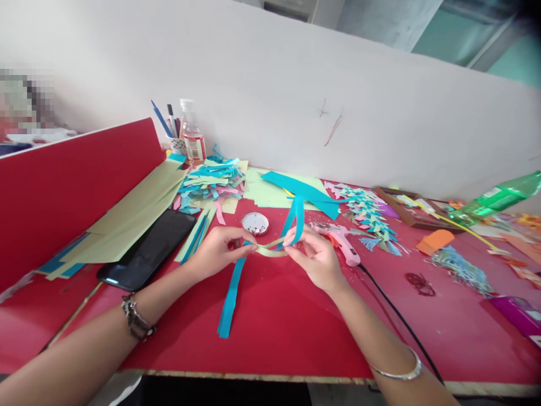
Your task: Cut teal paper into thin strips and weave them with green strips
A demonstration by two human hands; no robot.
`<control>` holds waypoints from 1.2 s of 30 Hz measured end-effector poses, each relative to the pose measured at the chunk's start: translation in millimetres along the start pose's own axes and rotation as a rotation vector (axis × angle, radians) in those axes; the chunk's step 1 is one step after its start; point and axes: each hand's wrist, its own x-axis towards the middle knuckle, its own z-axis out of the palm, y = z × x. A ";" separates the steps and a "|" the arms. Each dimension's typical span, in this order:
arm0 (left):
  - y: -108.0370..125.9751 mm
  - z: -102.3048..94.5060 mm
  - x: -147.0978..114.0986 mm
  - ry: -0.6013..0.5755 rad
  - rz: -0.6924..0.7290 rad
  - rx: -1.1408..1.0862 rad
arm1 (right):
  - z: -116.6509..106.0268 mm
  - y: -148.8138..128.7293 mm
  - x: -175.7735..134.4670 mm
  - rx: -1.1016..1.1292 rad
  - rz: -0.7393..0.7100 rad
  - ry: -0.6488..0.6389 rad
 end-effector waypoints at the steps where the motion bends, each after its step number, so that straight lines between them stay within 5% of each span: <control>1: 0.8 0.0 -0.5 -0.003 0.020 0.017 | 1.8 -0.5 -0.5 0.006 0.001 0.012; 6: 2.7 -0.6 -3.3 0.030 0.138 0.112 | 7.9 -4.4 -2.4 0.003 -0.012 0.094; 19: 5.0 -0.7 -4.2 0.098 0.217 0.189 | 7.6 -11.4 -2.5 -0.393 -0.134 -0.041; 26: 2.7 -0.5 -3.9 0.145 0.108 0.136 | 0.6 -5.2 0.8 -0.261 -0.079 0.330; 30: 0.9 -1.5 -1.6 0.174 -0.007 0.058 | -1.4 -4.4 -1.0 -0.269 0.032 0.215; 36: 0.7 -1.3 -1.0 0.233 -0.054 0.054 | -0.7 -11.7 -6.9 -0.268 -0.185 0.060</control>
